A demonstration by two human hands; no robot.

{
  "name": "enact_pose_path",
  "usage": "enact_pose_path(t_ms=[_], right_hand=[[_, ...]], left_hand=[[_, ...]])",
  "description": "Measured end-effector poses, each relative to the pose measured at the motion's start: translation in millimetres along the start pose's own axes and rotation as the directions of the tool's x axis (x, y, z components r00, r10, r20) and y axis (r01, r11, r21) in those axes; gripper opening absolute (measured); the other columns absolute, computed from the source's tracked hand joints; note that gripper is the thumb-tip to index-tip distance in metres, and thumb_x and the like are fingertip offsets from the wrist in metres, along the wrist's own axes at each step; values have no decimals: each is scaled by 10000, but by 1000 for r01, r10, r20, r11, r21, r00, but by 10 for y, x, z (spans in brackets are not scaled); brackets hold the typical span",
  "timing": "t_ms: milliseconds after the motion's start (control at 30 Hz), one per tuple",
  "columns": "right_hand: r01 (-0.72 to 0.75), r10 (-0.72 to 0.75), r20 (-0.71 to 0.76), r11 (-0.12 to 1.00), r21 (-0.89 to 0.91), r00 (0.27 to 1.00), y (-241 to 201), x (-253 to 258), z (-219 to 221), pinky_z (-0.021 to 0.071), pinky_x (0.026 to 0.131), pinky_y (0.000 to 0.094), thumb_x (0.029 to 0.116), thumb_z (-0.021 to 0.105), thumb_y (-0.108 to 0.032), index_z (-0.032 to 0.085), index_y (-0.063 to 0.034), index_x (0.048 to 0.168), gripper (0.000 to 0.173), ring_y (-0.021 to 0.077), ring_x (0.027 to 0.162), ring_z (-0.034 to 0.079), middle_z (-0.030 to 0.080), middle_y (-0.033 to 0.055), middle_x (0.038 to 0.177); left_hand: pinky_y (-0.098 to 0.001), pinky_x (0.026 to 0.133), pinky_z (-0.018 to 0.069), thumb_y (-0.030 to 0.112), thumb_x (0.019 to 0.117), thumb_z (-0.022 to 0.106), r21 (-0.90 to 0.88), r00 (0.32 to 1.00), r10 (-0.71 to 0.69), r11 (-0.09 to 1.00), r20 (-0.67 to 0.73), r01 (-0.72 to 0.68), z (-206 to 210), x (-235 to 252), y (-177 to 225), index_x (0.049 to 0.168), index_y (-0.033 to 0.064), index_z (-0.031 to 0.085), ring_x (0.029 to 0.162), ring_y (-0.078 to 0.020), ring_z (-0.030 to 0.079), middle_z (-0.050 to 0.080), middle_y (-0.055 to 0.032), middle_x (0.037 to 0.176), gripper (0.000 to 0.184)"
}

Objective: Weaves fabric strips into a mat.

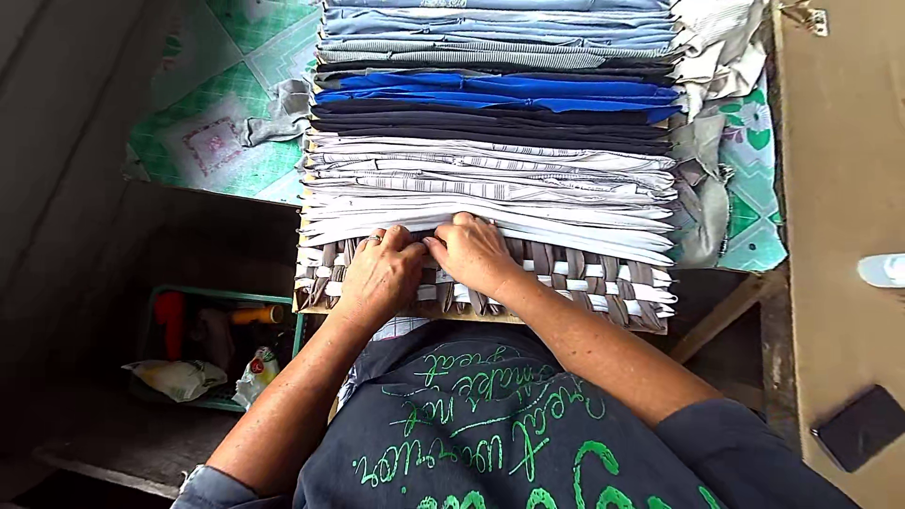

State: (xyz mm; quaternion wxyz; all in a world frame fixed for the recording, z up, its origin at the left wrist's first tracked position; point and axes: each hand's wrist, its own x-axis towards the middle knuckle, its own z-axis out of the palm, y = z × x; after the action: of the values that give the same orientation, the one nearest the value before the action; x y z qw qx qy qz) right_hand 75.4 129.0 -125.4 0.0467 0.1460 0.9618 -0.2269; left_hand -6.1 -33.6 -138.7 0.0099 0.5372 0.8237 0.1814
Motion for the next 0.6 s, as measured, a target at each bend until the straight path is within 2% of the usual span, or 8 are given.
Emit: enact_pose_path(t_ms=[67, 133, 233, 333, 400, 500, 600], right_hand=[[-25, 30, -42, 994, 108, 999, -6, 36, 52, 495, 854, 601, 1014, 632, -309, 739, 7, 1006, 333, 431, 1008, 643, 654, 248, 1010], [-23, 40, -93, 984, 176, 995, -47, 6, 65, 487, 867, 607, 972, 674, -193, 734, 11, 986, 213, 424, 1009, 634, 646, 242, 1006], [29, 13, -216, 981, 191, 976, -31, 49, 131, 491, 868, 592, 946, 641, -94, 711, 36, 925, 150, 410, 985, 643, 645, 233, 963], [48, 9, -302, 982, 183, 953, 11, 125, 235, 484, 887, 578, 946, 619, -97, 699, 31, 875, 167, 393, 972, 652, 650, 215, 921], [99, -32, -308, 974, 206, 951, 41, 75, 177, 504, 858, 571, 974, 628, -108, 717, 17, 926, 161, 379, 949, 657, 655, 205, 941], [141, -62, -285, 953, 267, 957, 163, -88, -59, 553, 804, 481, 1018, 589, -145, 721, -1, 1057, 199, 293, 885, 684, 703, 163, 989], [106, -65, -204, 975, 194, 977, 277, -236, -150, 561, 780, 507, 1023, 572, -132, 733, -2, 1004, 208, 310, 887, 696, 702, 166, 961]], left_hand=[[-567, 791, 529, 183, 957, 632, -3, 1000, -2, 1000, 0, 2, 20, 3, 5, 1027, 48, 769, 987, -411, 659, 672, -202, 1060, 205], [-563, 787, 526, 185, 945, 650, -8, 1000, 0, 1000, -22, 0, 56, -4, 25, 986, 49, 770, 976, -408, 660, 670, -201, 1043, 186], [-554, 790, 522, 196, 935, 673, -51, 999, 11, 999, -50, -14, 91, -23, -5, 963, 75, 775, 982, -387, 660, 676, -179, 1038, 161], [-534, 798, 510, 233, 955, 669, -85, 999, 15, 996, -50, -20, 104, -70, -62, 992, 113, 787, 982, -351, 658, 680, -145, 1036, 172], [-540, 808, 508, 242, 958, 656, -92, 998, 9, 996, -67, -15, 96, -84, -52, 1002, 112, 785, 1004, -360, 656, 679, -152, 1050, 189], [-537, 799, 518, 251, 980, 633, -103, 992, 12, 994, -127, -25, 63, -104, -10, 1093, 109, 768, 1003, -363, 661, 670, -168, 1074, 226], [-539, 821, 519, 232, 975, 627, -101, 983, 72, 991, -169, -90, 56, -78, 56, 1131, 136, 763, 1014, -364, 659, 673, -168, 1100, 228]])
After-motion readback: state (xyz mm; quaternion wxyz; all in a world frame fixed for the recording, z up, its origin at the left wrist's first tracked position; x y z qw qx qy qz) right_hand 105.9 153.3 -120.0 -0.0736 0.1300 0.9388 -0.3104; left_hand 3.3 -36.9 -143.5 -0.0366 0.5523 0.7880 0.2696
